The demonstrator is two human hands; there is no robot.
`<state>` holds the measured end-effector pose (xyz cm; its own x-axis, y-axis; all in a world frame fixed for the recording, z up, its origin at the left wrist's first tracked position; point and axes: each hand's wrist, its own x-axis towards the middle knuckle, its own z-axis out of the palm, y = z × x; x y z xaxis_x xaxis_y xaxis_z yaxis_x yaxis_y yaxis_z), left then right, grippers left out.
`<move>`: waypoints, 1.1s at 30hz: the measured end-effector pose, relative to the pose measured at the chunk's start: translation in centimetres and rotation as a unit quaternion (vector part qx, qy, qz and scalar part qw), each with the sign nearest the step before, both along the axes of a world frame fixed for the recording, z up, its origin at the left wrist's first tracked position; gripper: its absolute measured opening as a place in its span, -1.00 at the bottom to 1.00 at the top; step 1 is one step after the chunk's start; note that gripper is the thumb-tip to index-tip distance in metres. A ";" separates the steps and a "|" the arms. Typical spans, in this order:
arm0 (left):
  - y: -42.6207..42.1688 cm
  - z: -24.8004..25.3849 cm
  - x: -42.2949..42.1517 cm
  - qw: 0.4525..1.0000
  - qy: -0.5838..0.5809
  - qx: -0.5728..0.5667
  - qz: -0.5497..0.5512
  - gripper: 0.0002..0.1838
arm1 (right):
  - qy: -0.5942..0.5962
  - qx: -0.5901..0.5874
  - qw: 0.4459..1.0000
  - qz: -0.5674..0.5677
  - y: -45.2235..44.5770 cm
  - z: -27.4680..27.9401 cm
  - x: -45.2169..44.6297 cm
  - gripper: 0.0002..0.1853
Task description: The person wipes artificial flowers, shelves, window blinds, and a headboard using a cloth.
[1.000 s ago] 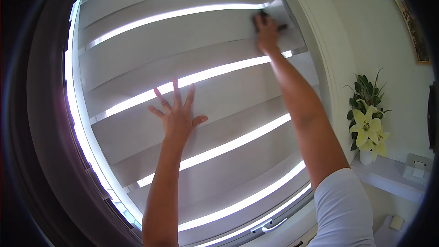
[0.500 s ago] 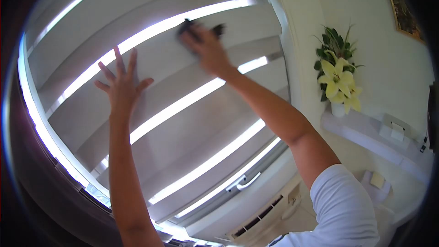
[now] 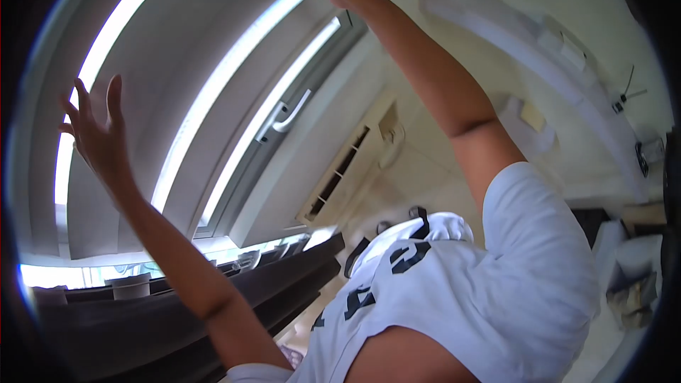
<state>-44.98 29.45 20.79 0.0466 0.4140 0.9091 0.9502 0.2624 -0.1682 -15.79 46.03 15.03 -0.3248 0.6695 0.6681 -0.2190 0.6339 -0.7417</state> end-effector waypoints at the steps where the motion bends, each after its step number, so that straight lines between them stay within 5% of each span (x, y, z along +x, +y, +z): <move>1: -1.1 -3.0 4.0 0.998 -0.051 0.029 0.014 -0.26 | 0.050 -0.016 0.998 0.022 1.0 -3.6 0.0 -0.39; 4: -3.0 -12.5 12.7 0.918 -0.341 -0.072 -0.188 -0.50 | 0.024 -0.095 0.987 0.131 -3.2 -10.5 2.2 -0.46; 5: -2.7 -16.2 14.8 0.815 -0.443 -0.097 -0.360 -0.51 | -0.026 -0.155 0.975 0.155 -5.3 -12.7 3.3 -0.44; 6: -3.2 -18.2 18.2 0.816 -0.491 -0.152 -0.263 -0.53 | -0.014 -0.142 0.980 0.136 -6.6 -15.8 3.1 -0.47; 7: -2.9 -21.3 19.9 0.568 -0.698 -0.132 -0.415 -0.54 | -0.034 -0.061 0.993 0.099 -8.2 -17.8 3.2 -0.53; 8: -2.6 -24.8 20.6 0.248 -0.822 -0.093 -0.504 -0.56 | -0.082 -0.116 0.986 0.093 -9.8 -19.6 3.5 -0.57; 9: -2.3 -27.4 20.5 0.199 -0.869 -0.086 -0.445 -0.59 | -0.101 -0.265 0.947 0.148 -11.2 -21.2 3.8 -0.56; 10: -1.8 -30.1 20.5 0.149 -0.907 -0.075 -0.386 -0.62 | -0.140 -0.106 0.980 0.096 -11.7 -24.8 3.6 -0.59; 13: -2.0 -39.3 18.8 0.220 -0.942 -0.110 -0.227 -0.64 | -0.185 -0.117 0.946 0.239 -12.1 -32.9 4.3 -0.58; 14: -2.9 -43.5 17.2 0.148 -0.961 -0.147 -0.182 -0.60 | -0.183 -0.163 0.922 0.298 -11.3 -34.2 5.7 -0.59; 15: -2.7 -42.6 19.2 0.093 -0.979 -0.135 -0.124 -0.58 | -0.112 -0.321 0.884 0.321 -10.4 -36.7 6.7 -0.64; 17: -4.2 -47.2 19.5 0.072 -0.980 -0.158 -0.096 -0.60 | -0.042 -0.548 0.801 0.237 -8.7 -43.3 7.5 -0.75; 19: -5.0 -51.3 21.5 0.069 -0.982 -0.168 -0.044 -0.70 | -0.100 -0.427 0.898 0.019 -5.8 -53.4 9.7 -0.80; 21: -4.4 -52.9 24.6 0.053 -0.983 -0.177 0.004 -0.67 | -0.164 -0.516 0.831 -0.125 -3.1 -60.1 10.4 -0.81; 24: -5.2 -57.2 27.4 0.029 -0.975 -0.217 0.024 -0.62 | -0.197 -0.507 0.824 -0.162 1.0 -68.6 9.8 -0.80; 28: -5.7 -61.5 29.8 0.068 -0.961 -0.231 0.138 -0.65 | -0.216 -0.472 0.831 -0.201 5.5 -78.2 6.1 -0.85; 33: -6.8 -65.2 28.6 0.062 -0.963 -0.233 0.123 -0.70 | -0.228 -0.364 0.868 -0.248 8.0 -82.5 3.3 -0.87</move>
